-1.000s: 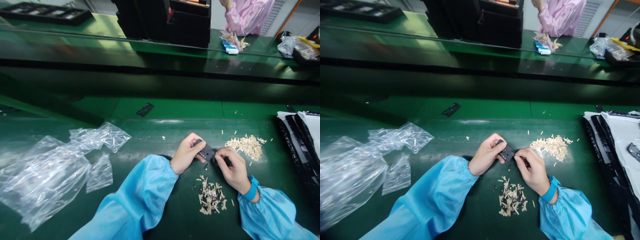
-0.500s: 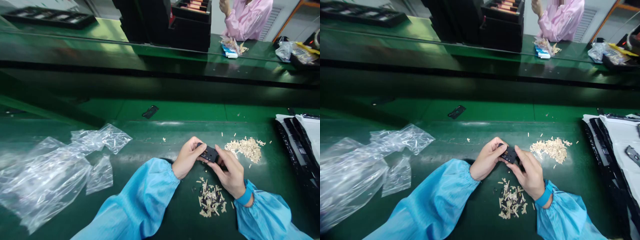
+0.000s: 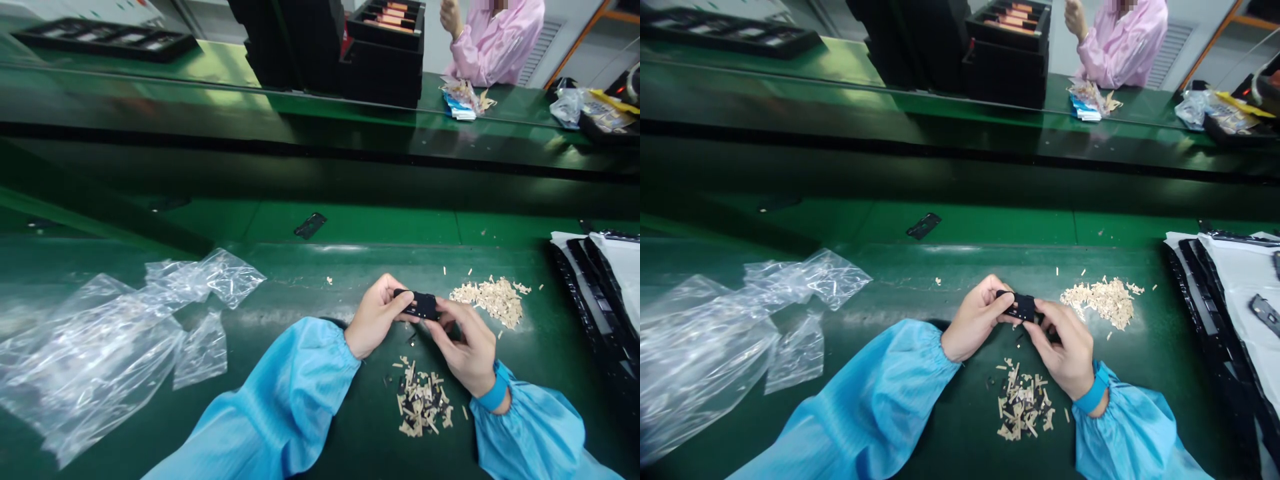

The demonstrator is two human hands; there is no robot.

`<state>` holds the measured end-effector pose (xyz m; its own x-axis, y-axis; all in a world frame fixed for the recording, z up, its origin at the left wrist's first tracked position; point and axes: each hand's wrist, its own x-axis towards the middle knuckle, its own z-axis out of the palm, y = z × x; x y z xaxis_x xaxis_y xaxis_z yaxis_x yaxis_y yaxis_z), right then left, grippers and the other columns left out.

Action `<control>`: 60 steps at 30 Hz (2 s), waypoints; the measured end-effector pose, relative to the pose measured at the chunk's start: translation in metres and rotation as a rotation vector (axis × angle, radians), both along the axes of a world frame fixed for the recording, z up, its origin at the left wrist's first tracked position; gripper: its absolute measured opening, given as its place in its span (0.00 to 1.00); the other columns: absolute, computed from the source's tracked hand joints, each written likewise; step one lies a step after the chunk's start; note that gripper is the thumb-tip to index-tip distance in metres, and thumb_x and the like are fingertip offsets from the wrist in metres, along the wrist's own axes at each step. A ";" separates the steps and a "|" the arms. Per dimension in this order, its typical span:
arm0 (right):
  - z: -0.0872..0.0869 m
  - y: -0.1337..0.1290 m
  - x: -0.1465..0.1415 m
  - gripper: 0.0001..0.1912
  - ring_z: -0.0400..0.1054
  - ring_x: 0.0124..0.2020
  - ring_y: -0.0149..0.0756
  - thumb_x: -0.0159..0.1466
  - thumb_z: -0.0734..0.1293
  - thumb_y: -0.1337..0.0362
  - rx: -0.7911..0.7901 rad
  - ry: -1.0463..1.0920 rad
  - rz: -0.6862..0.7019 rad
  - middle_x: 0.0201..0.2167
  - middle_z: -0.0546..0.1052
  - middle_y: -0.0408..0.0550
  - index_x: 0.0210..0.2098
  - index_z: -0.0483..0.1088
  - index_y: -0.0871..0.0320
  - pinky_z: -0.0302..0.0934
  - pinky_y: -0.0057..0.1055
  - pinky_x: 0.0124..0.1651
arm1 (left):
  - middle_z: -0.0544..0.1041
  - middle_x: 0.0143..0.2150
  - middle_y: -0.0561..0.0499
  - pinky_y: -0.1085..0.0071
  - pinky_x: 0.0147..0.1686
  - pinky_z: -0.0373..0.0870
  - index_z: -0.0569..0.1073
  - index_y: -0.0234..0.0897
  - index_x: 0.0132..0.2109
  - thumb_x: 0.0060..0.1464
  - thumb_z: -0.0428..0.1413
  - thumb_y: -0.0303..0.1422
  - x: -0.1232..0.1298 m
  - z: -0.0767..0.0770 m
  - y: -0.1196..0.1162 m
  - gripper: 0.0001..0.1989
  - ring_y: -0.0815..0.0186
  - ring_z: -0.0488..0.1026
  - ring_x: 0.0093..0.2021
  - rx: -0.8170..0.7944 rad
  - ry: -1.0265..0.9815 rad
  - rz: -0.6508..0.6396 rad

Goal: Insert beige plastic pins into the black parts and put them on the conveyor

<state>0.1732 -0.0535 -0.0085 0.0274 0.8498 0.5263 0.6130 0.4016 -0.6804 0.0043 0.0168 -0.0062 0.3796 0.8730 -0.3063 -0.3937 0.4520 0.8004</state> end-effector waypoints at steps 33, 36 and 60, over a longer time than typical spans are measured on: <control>-0.004 0.002 0.006 0.22 0.73 0.28 0.35 0.66 0.72 0.65 -0.037 -0.069 -0.004 0.35 0.80 0.48 0.59 0.70 0.54 0.73 0.34 0.34 | 0.75 0.30 0.55 0.72 0.28 0.79 0.65 0.36 0.34 0.43 0.71 0.47 0.000 -0.001 -0.001 0.27 0.69 0.76 0.29 0.038 0.040 0.004; -0.002 0.002 0.008 0.21 0.73 0.29 0.36 0.67 0.71 0.64 -0.101 -0.083 0.070 0.33 0.79 0.47 0.60 0.70 0.54 0.72 0.35 0.35 | 0.75 0.30 0.55 0.70 0.29 0.79 0.65 0.36 0.34 0.45 0.70 0.47 0.000 -0.001 -0.001 0.26 0.69 0.76 0.29 0.058 0.066 -0.021; 0.007 0.019 0.017 0.17 0.74 0.29 0.35 0.69 0.68 0.55 -0.700 0.529 0.191 0.39 0.81 0.53 0.52 0.71 0.58 0.69 0.32 0.29 | 0.73 0.38 0.51 0.71 0.29 0.80 0.66 0.36 0.39 0.57 0.60 0.50 0.002 -0.003 0.012 0.21 0.68 0.77 0.33 0.162 0.120 0.208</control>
